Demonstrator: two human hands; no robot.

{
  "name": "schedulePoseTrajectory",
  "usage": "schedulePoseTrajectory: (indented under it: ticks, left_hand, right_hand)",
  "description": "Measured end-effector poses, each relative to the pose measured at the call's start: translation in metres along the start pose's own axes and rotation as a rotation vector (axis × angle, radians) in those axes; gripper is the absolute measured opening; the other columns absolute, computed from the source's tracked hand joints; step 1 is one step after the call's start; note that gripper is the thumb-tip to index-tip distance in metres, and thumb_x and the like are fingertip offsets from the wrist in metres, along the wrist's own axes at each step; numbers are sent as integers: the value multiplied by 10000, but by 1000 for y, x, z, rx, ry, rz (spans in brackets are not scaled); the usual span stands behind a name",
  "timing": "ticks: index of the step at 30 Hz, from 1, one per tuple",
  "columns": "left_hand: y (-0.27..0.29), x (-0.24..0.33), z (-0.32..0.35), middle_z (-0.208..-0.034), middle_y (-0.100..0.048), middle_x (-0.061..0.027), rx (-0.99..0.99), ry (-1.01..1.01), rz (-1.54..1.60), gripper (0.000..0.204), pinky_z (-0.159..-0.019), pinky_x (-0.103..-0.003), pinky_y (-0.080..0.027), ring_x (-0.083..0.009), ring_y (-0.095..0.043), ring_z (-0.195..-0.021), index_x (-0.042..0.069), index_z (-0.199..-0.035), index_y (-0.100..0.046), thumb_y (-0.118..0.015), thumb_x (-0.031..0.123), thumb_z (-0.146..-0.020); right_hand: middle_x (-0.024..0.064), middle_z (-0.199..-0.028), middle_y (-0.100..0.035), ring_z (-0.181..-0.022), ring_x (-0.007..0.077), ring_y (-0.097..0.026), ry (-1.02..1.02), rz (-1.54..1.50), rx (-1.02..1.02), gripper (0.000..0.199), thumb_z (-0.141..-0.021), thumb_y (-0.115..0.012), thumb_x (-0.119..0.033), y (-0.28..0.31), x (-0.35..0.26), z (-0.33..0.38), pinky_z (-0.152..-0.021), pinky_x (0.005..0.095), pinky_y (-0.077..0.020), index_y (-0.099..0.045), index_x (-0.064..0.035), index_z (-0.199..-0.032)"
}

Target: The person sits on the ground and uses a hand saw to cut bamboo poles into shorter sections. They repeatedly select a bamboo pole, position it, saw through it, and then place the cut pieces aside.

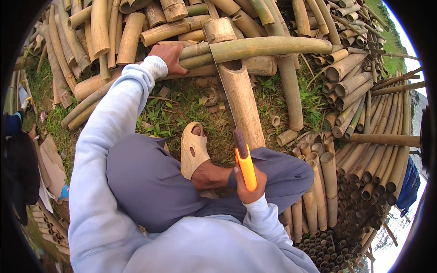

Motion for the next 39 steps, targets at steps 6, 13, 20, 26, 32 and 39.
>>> schedulePoseTrajectory:
  ticks: [6, 13, 20, 26, 32, 39]
  left_hand:
    - [-3, 13, -2, -980, -739, -207, 16, -77, 20, 656, -845, -461, -583, -382, -722, -929, 12, -1080, -640, -819, 510, -693]
    - [7, 2, -5, -948, -744, -217, 3, -11, -3, 685, -822, -459, -586, -386, -730, -896, 21, -1138, -644, -800, 520, -697]
    - [-5, 6, -5, -943, -744, -217, -29, -39, -4, 696, -828, -466, -579, -394, -727, -904, 20, -1140, -637, -805, 525, -691]
    - [7, 12, -4, -975, -750, -193, -27, -19, -3, 650, -827, -444, -586, -367, -735, -927, 23, -1090, -659, -796, 538, -716]
    - [-7, 4, -5, -958, -744, -232, -20, -37, 36, 706, -842, -466, -579, -393, -729, -910, 12, -1162, -638, -809, 505, -687]
    - [10, 20, -7, -978, -750, -198, -17, -36, -2, 648, -833, -453, -589, -362, -736, -929, 22, -1078, -678, -796, 540, -707]
  right_hand:
    - [145, -755, -703, -660, 266, -709, -64, 26, -44, 122, -922, -718, -54, -21, 30, -58, -615, 351, -527, -707, 23, -1015]
    - [102, -753, -660, -674, 139, -621, -65, -88, -46, 129, -931, -722, -71, -31, 23, -78, -633, 317, -500, -691, 17, -1021]
    - [133, -764, -701, -660, 208, -689, -67, 23, -62, 162, -923, -714, -50, -12, 19, -52, -628, 331, -528, -721, 22, -1068]
    - [-21, -743, -597, -641, 55, -500, -13, -106, -26, 140, -964, -713, -58, -42, 5, -99, -575, 250, -422, -688, 44, -1057]
    - [169, -962, -754, -888, 210, -752, 5, 59, -31, 292, -914, -691, -13, 16, -8, 12, -808, 322, -566, -700, 48, -1200]
    - [-10, -731, -591, -649, 63, -514, 20, -96, -11, 111, -964, -706, -56, -39, 7, -116, -580, 260, -426, -689, 39, -1020]
Point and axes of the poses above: each hand's wrist, its own z-axis away from the middle knuckle, its own y-axis out of the back of the hand, x = y × z, the point moved 6 cm from there along -z, towards the middle knuckle
